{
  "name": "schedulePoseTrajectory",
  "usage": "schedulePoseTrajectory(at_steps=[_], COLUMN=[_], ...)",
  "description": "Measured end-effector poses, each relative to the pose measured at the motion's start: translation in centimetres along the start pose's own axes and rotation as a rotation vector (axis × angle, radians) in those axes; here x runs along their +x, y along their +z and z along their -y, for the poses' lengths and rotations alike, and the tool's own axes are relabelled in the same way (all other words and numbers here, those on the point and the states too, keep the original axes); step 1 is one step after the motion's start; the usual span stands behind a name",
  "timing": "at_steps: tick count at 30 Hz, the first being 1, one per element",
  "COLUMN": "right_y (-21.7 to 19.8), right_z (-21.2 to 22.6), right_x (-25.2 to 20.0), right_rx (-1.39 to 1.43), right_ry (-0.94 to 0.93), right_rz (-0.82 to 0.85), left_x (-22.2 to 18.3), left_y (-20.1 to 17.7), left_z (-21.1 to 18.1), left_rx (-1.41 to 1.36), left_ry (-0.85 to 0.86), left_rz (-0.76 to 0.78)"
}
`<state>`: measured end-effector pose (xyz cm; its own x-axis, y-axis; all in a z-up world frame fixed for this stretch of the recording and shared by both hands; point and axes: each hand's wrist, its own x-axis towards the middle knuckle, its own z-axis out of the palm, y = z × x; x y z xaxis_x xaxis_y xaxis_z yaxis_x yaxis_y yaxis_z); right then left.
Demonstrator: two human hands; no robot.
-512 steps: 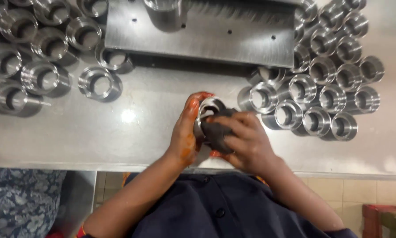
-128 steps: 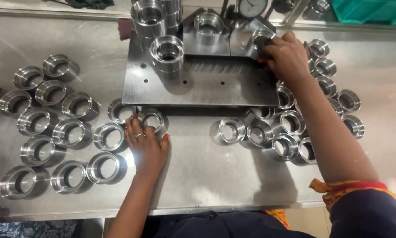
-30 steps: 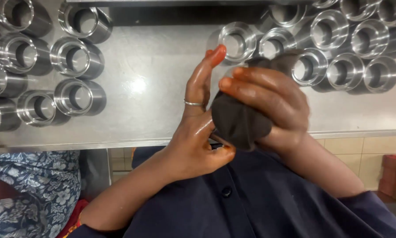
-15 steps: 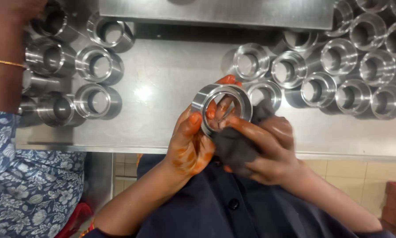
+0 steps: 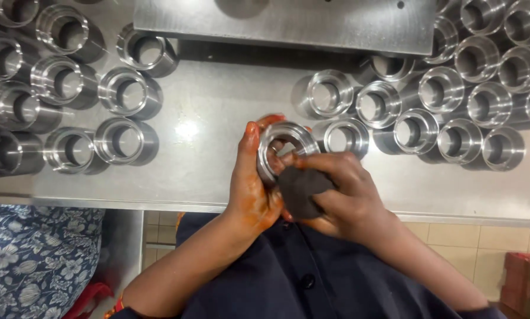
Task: Inspecting and wiping down small metal rings and industrial parts using a cloth and a dial indicator gauge.
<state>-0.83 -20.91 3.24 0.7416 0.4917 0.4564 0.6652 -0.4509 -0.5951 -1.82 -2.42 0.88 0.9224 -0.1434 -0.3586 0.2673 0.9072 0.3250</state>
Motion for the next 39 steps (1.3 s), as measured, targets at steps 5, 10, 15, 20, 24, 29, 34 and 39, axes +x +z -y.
schedulePoseTrajectory(at_steps=[5, 10, 15, 20, 24, 29, 34, 39], right_y=[-1.8, -2.1, -0.5, -1.7, -6.9, -9.9, -9.3, -5.2], right_z=[0.0, 2.2, 0.8, -6.7, -13.4, -22.6, -26.8, -27.3], right_x=[2.2, 3.7, 2.6, 3.1, 9.2, 14.9, 17.8, 19.8], right_rx=[-0.125, -0.178, -0.086, -0.173, -0.723, -0.959, -1.002, -1.023], right_ry=[-0.122, -0.167, -0.131, -0.06, 0.014, 0.052, 0.003, 0.07], right_rz=[0.061, 0.153, 0.178, 0.162, 0.13, 0.065, 0.018, -0.163], left_x=[-0.1, 0.2, 0.7, 1.9, 4.4, 6.3, 6.7, 6.7], left_y=[-3.9, -1.0, -2.4, -2.0, -7.0, -10.0, -9.3, -8.9], left_z=[1.6, 0.4, -0.3, -2.6, -5.4, -5.7, -5.3, -5.3], left_rx=[-0.361, 0.176, 0.152, 0.184, 1.181, 1.305, 1.627, 1.622], left_ry=[-0.07, -0.1, -0.094, -0.118, 0.549, 0.772, 0.806, 0.73], left_rz=[0.391, 0.145, 0.09, 0.117, 0.139, -0.087, 0.018, 0.029])
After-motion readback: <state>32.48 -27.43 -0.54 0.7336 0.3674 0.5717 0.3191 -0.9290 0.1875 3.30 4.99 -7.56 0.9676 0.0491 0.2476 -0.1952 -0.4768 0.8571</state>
